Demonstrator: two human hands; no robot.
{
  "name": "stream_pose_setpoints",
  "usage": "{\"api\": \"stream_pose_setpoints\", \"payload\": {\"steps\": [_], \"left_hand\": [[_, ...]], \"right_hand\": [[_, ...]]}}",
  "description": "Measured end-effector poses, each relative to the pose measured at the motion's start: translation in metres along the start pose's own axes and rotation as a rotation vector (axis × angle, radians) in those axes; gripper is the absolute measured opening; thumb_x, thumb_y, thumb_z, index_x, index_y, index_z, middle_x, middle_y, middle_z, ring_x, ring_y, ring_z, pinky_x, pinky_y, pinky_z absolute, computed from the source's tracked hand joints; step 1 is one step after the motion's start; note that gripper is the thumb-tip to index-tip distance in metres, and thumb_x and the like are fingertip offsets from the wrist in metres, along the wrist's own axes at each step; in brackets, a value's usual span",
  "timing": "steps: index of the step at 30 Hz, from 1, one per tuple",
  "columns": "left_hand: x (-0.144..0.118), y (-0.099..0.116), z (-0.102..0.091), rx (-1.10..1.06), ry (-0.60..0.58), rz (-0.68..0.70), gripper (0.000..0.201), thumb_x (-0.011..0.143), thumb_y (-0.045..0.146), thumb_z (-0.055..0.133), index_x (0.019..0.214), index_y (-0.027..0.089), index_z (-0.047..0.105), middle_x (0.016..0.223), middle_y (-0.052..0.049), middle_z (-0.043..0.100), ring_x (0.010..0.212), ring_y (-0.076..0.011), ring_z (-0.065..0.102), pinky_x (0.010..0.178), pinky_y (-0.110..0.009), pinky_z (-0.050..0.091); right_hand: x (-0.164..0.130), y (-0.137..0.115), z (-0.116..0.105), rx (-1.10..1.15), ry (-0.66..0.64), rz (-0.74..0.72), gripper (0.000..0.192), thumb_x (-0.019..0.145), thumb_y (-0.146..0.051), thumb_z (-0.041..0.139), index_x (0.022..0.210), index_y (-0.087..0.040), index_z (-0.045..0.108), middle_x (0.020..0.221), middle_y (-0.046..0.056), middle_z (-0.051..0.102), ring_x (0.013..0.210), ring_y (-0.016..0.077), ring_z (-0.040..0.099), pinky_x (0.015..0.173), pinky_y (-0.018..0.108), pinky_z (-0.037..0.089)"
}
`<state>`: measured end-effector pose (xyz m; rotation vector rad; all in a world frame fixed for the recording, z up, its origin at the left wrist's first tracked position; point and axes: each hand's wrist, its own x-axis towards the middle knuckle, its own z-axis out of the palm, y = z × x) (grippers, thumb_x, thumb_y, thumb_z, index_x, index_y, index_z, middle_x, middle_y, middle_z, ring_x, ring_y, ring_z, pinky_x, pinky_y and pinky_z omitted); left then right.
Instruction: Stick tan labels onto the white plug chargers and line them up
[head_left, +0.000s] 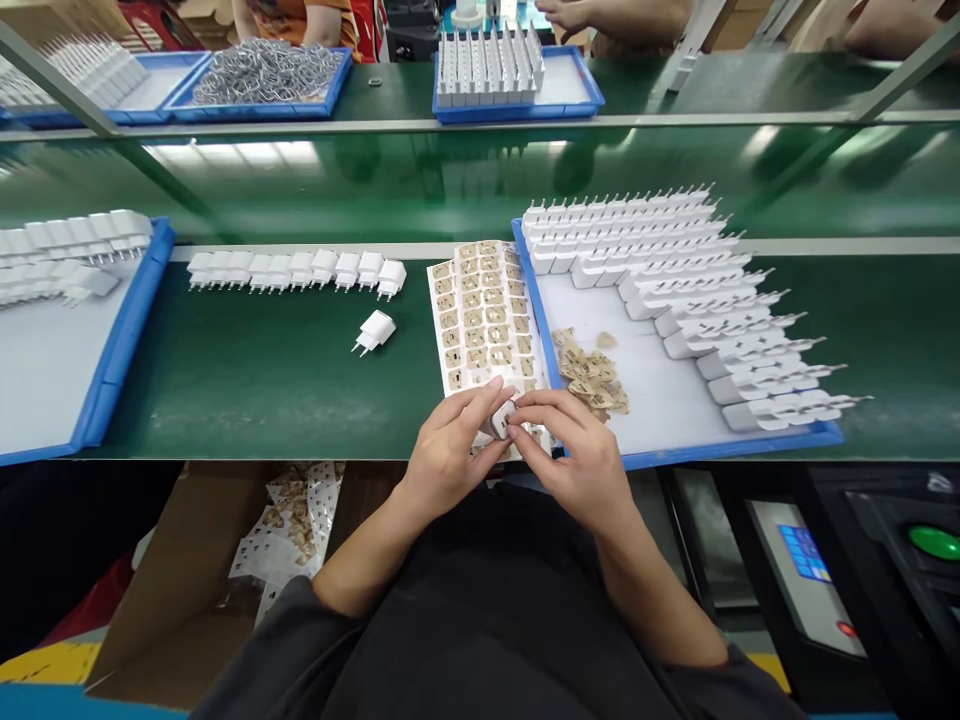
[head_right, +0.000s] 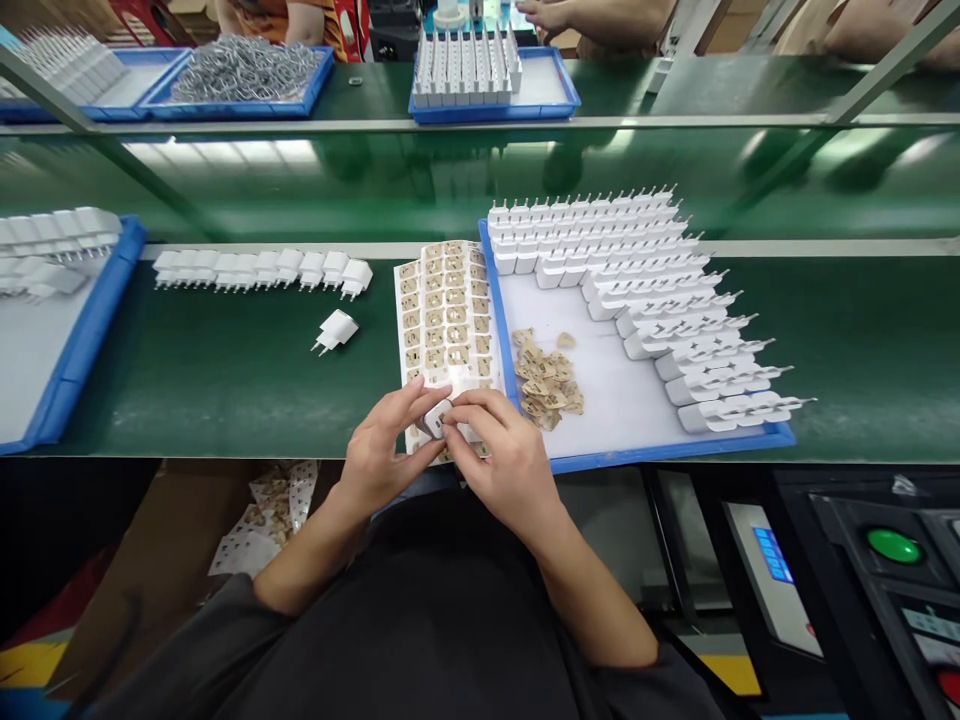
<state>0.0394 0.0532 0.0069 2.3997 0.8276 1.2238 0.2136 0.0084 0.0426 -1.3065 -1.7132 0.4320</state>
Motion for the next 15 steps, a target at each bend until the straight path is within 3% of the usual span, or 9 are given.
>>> {"api": "stream_pose_setpoints", "payload": {"steps": [7,15], "left_hand": [[-0.002,-0.002,0.005,0.103,0.075,0.032,0.08,0.09,0.015,0.067,0.158,0.024,0.024,0.125,-0.01,0.071,0.116,-0.0222,0.066,0.099,-0.037,0.055],[0.0,-0.002,0.004,0.178,0.12,0.071,0.076,0.089,0.014,0.068,0.155,0.02,0.031,0.118,-0.011,0.073,0.111,-0.0219,0.067,0.096,-0.036,0.056]], "right_hand": [[-0.005,-0.003,0.012,0.027,0.113,0.04,0.016,0.091,-0.012,0.063,0.098,-0.023,0.07,0.106,0.007,0.072,0.101,0.019,0.07,0.092,0.034,0.059],[0.0,-0.003,0.014,0.015,0.111,0.028,0.013,0.092,-0.012,0.062,0.097,-0.02,0.071,0.104,0.007,0.072,0.099,0.0182,0.07,0.091,0.032,0.06]]}}
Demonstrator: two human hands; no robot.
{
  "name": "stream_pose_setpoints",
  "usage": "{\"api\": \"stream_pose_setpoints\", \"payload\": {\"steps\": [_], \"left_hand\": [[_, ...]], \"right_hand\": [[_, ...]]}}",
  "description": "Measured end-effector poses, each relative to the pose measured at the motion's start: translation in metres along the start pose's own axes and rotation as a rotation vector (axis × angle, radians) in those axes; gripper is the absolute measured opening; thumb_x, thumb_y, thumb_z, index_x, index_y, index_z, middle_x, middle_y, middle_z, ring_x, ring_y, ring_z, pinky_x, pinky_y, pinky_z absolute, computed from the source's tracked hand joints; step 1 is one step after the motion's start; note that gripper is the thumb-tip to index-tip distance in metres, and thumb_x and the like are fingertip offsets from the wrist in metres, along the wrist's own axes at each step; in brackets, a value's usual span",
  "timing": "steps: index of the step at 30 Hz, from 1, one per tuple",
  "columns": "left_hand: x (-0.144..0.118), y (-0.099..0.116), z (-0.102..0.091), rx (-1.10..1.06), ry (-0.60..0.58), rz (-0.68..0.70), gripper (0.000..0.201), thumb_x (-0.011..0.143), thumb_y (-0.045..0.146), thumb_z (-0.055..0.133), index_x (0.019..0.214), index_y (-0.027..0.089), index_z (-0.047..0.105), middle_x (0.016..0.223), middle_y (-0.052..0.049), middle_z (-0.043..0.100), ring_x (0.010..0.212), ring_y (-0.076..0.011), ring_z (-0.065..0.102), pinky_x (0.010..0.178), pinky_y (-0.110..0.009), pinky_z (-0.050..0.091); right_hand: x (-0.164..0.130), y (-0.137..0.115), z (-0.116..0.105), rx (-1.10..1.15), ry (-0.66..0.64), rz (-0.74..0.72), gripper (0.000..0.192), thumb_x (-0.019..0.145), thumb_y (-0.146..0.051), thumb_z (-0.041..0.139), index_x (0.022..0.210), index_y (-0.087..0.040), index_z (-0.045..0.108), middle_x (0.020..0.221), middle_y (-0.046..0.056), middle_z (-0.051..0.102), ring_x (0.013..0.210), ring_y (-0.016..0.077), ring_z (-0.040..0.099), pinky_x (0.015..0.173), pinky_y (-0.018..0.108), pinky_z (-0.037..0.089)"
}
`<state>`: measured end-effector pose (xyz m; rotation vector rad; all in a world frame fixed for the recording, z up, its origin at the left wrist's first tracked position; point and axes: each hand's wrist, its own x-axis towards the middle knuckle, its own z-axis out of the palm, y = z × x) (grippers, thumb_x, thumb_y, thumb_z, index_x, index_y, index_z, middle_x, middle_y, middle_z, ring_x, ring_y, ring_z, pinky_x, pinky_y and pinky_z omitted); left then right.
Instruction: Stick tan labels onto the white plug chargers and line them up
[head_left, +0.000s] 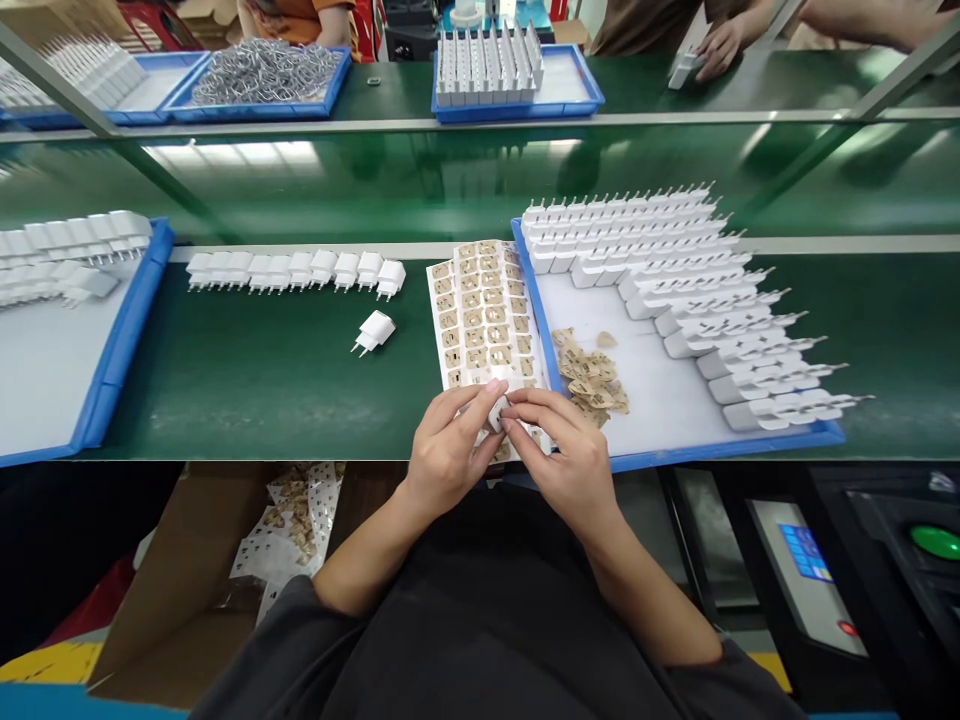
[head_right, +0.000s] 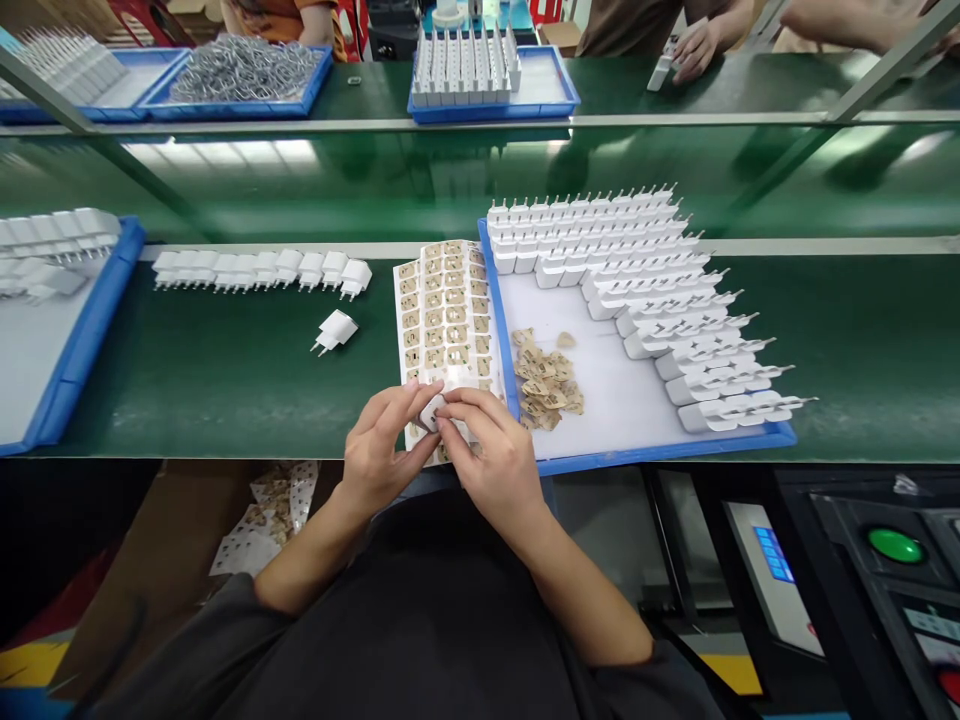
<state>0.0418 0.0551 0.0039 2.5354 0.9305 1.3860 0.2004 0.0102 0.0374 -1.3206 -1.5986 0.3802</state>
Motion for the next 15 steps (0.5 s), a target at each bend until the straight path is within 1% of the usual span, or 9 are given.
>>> {"api": "stream_pose_setpoints", "payload": {"steps": [4,8,15], "left_hand": [[0.0016,0.0003,-0.0001,0.011,0.004,0.019,0.076,0.089,0.012,0.068,0.155,0.019,0.031,0.117,-0.012,0.074,0.109,-0.022,0.067,0.094,-0.036,0.057],[0.002,0.0001,0.0013,0.006,0.008,0.036,0.078,0.088,0.01,0.068,0.155,0.018,0.031,0.117,-0.013,0.074,0.109,-0.0222,0.067,0.095,-0.037,0.056],[-0.0005,-0.0007,0.0033,-0.007,0.002,0.02,0.075,0.089,0.011,0.066,0.156,0.019,0.031,0.118,-0.012,0.073,0.109,-0.0218,0.067,0.094,-0.037,0.057]], "right_hand": [[0.0013,-0.0003,0.0006,-0.01,-0.022,-0.005,0.011,0.093,-0.012,0.06,0.096,-0.019,0.069,0.102,0.008,0.071,0.1,0.0183,0.07,0.092,0.032,0.059],[-0.0001,0.0007,0.0031,-0.047,-0.043,-0.004,0.011,0.095,-0.014,0.057,0.098,-0.02,0.066,0.105,0.009,0.069,0.101,0.0191,0.068,0.089,0.034,0.06],[-0.003,0.0009,0.008,-0.082,-0.084,0.027,0.011,0.097,-0.016,0.051,0.101,-0.018,0.062,0.107,0.012,0.065,0.103,0.0207,0.066,0.086,0.036,0.062]]}}
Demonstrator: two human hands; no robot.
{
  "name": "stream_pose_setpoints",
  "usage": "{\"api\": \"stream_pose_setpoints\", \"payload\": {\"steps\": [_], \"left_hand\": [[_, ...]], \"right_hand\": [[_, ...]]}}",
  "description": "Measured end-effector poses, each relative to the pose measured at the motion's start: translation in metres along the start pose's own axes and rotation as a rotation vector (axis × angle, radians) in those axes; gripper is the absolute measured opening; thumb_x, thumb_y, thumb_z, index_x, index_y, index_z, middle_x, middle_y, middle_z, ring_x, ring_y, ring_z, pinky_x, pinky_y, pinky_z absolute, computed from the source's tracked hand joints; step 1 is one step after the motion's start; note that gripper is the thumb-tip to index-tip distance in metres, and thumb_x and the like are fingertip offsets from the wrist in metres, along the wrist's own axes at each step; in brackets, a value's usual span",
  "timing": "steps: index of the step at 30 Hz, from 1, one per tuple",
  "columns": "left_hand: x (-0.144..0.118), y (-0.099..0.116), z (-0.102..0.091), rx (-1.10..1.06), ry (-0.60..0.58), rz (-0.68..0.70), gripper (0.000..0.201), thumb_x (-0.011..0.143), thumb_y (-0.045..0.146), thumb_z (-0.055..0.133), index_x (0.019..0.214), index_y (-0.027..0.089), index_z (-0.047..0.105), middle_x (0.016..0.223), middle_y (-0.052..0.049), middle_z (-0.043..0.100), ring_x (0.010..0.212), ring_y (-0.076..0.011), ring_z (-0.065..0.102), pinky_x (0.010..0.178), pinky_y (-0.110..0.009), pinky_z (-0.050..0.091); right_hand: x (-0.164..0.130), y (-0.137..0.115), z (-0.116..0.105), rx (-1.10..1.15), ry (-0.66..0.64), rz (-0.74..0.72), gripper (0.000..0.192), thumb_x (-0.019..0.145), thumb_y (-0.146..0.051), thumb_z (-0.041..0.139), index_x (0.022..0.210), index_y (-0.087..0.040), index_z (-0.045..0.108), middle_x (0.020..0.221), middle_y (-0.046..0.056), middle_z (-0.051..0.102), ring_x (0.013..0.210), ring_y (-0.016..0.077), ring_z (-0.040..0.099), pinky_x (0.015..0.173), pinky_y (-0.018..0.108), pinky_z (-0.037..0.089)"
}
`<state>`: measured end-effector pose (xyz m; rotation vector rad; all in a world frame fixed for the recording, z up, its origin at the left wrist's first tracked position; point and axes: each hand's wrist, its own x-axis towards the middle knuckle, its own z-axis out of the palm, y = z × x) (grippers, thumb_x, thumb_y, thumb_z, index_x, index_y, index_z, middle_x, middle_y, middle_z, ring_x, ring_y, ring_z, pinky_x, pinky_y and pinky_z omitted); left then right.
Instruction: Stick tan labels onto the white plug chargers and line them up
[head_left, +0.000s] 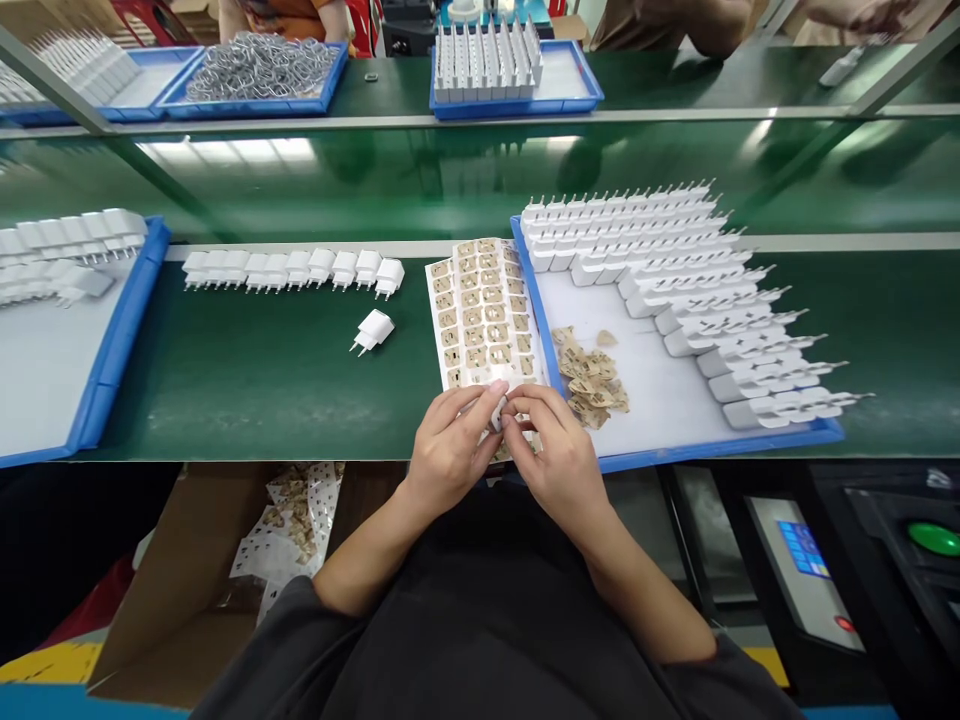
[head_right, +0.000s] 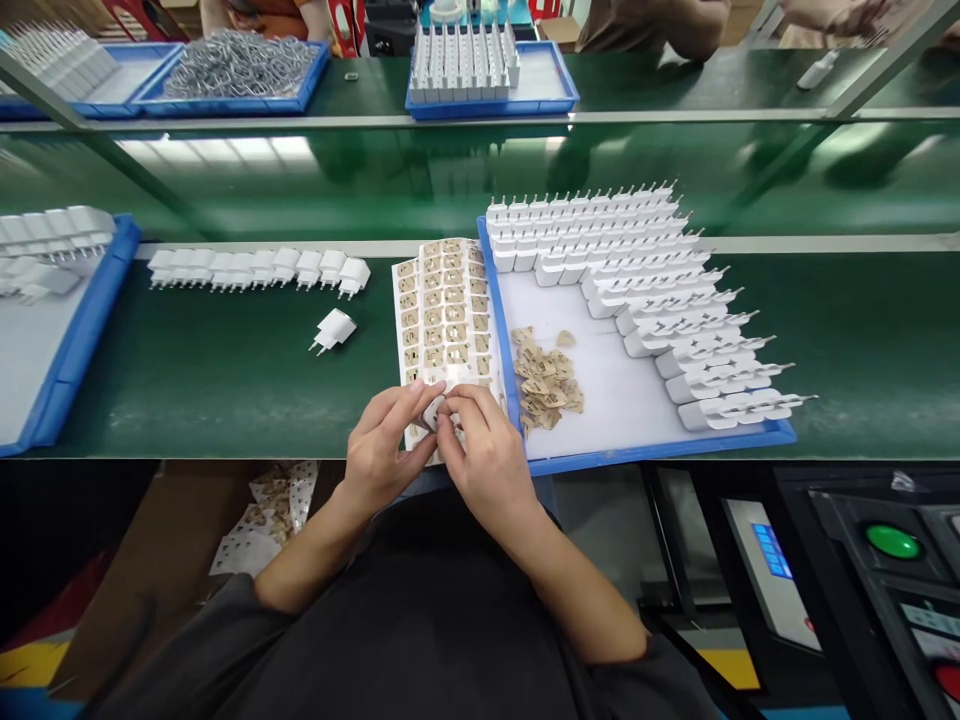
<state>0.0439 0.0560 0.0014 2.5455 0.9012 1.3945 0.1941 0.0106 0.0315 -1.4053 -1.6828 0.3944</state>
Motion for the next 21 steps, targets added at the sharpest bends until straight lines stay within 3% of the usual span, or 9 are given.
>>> {"api": "stream_pose_setpoints", "payload": {"steps": [8,15,21], "left_hand": [[-0.0016,-0.0008,0.0003,0.005,0.009,-0.001,0.078,0.087,0.009,0.068,0.155,0.018,0.032,0.117,-0.012,0.074,0.108,-0.0219,0.067,0.094,-0.037,0.057],[0.0021,0.0003,-0.0017,0.023,-0.008,0.049,0.071,0.09,0.011,0.064,0.154,0.017,0.034,0.114,-0.012,0.075,0.108,-0.0226,0.068,0.093,-0.038,0.057],[0.0007,-0.0001,-0.0014,-0.002,-0.001,0.032,0.077,0.088,0.009,0.068,0.155,0.016,0.032,0.116,-0.013,0.074,0.108,-0.0229,0.067,0.093,-0.038,0.057]], "right_hand": [[-0.0008,0.0017,-0.0009,-0.024,0.016,-0.04,0.011,0.096,-0.014,0.053,0.101,-0.019,0.061,0.103,0.01,0.067,0.099,0.0189,0.068,0.085,0.032,0.062],[0.0005,-0.0036,-0.004,-0.287,0.025,-0.179,0.013,0.095,-0.011,0.055,0.105,-0.016,0.062,0.104,0.011,0.072,0.093,0.02,0.071,0.082,0.03,0.059],[0.0014,-0.003,-0.0002,-0.269,-0.004,-0.132,0.013,0.095,-0.011,0.05,0.101,-0.016,0.061,0.103,0.012,0.068,0.092,0.0195,0.069,0.08,0.031,0.06]]}}
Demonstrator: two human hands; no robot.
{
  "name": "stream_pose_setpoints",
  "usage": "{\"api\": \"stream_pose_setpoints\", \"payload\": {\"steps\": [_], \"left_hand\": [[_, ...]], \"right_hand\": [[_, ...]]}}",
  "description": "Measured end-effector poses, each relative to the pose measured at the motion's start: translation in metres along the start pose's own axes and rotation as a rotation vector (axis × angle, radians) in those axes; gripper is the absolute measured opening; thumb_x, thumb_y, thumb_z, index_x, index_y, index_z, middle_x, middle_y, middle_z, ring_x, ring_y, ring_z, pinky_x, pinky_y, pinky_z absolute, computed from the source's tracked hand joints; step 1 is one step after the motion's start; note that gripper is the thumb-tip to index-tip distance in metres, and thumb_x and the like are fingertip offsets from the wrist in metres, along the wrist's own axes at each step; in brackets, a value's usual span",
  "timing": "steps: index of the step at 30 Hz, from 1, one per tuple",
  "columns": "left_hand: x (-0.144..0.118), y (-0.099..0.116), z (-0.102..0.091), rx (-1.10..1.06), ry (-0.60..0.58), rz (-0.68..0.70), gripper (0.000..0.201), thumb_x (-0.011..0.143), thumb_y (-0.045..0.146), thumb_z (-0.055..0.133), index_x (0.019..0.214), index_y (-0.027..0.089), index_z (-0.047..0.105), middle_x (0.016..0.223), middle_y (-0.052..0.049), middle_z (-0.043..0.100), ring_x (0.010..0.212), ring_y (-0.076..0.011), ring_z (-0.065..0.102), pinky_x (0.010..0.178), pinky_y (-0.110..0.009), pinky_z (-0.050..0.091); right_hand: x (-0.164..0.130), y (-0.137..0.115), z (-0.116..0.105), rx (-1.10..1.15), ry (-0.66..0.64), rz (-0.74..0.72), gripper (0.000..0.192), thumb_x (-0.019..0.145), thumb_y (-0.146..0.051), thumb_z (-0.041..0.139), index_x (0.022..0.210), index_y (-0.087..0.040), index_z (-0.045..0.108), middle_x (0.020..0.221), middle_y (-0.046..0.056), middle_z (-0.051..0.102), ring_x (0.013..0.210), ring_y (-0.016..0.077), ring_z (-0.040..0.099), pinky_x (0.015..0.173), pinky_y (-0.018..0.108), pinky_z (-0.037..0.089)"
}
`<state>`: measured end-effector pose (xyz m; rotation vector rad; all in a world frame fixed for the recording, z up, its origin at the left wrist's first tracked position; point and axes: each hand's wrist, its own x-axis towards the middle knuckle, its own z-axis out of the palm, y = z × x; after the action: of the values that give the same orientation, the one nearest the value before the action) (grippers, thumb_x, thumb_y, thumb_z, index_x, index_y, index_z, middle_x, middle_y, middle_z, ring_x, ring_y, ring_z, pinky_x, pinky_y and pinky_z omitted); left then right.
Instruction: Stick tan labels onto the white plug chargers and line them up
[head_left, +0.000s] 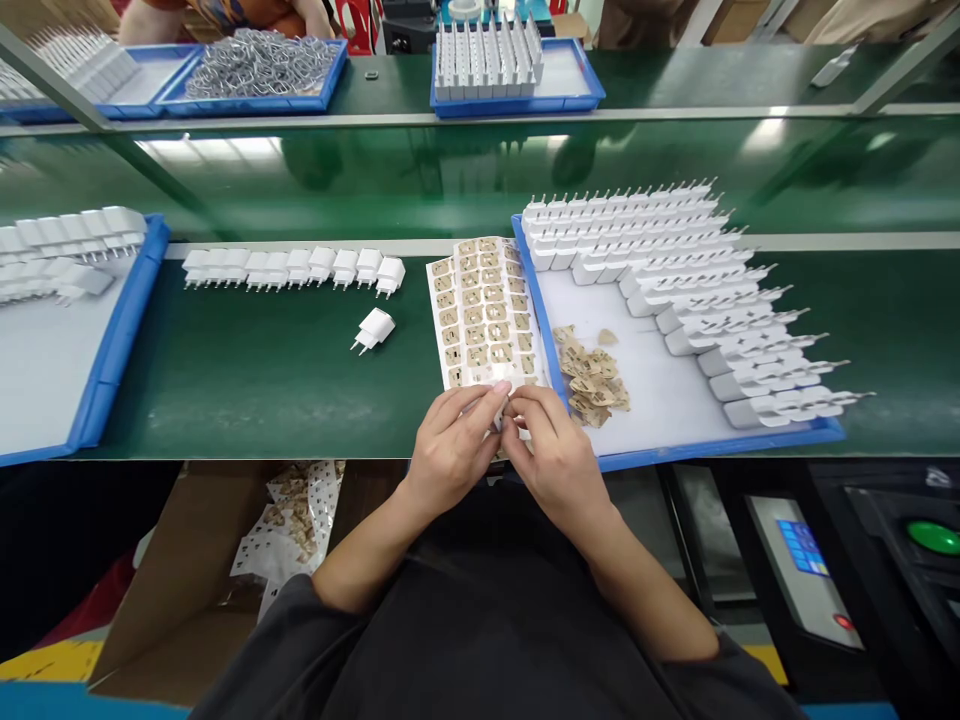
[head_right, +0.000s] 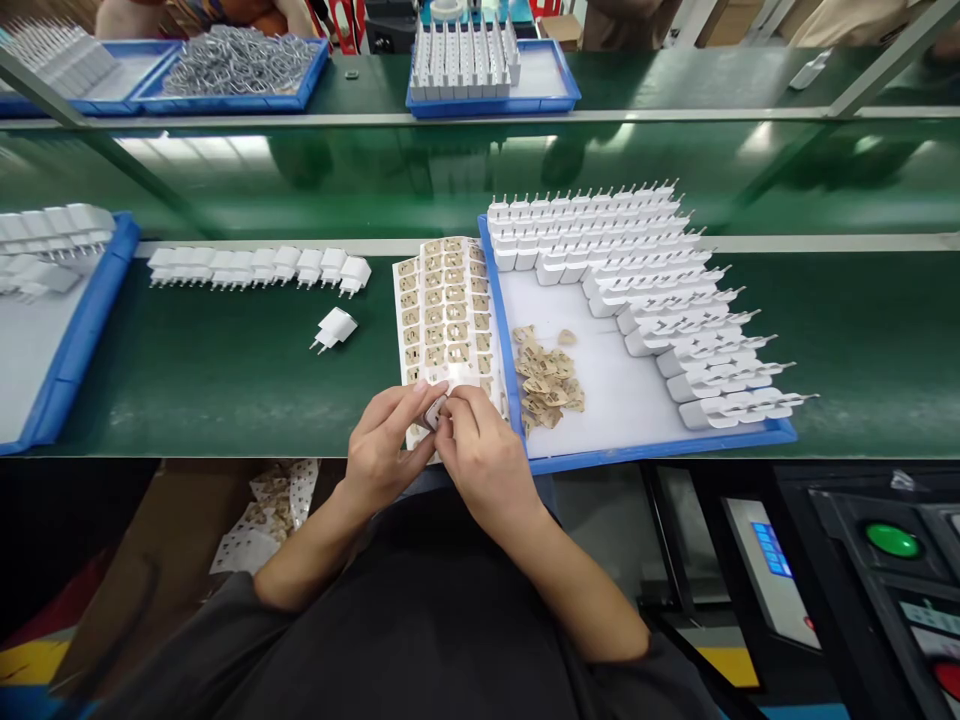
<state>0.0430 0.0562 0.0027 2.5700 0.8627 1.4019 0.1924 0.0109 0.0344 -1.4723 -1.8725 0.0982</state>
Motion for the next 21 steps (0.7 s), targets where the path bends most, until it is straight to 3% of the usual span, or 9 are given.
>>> {"api": "stream_pose_setpoints", "payload": {"steps": [9,21], "left_hand": [[-0.0028,-0.0012,-0.0022,-0.032,-0.022,-0.061,0.077,0.09,0.015,0.068,0.156,0.02,0.029,0.12,-0.011,0.073,0.112,-0.022,0.067,0.097,-0.037,0.056],[-0.0012,0.0002,-0.0032,-0.008,-0.023,-0.06,0.073,0.091,0.015,0.065,0.155,0.021,0.03,0.119,-0.011,0.073,0.11,-0.0208,0.067,0.096,-0.036,0.056]], "right_hand": [[-0.001,0.0079,-0.0068,0.272,-0.02,0.052,0.013,0.097,-0.015,0.052,0.104,-0.02,0.061,0.102,0.009,0.066,0.098,0.0189,0.067,0.084,0.033,0.062],[-0.0011,0.0075,-0.0046,0.272,0.001,0.067,0.01,0.097,-0.017,0.055,0.102,-0.021,0.062,0.1,0.008,0.068,0.095,0.0181,0.068,0.081,0.031,0.063]]}}
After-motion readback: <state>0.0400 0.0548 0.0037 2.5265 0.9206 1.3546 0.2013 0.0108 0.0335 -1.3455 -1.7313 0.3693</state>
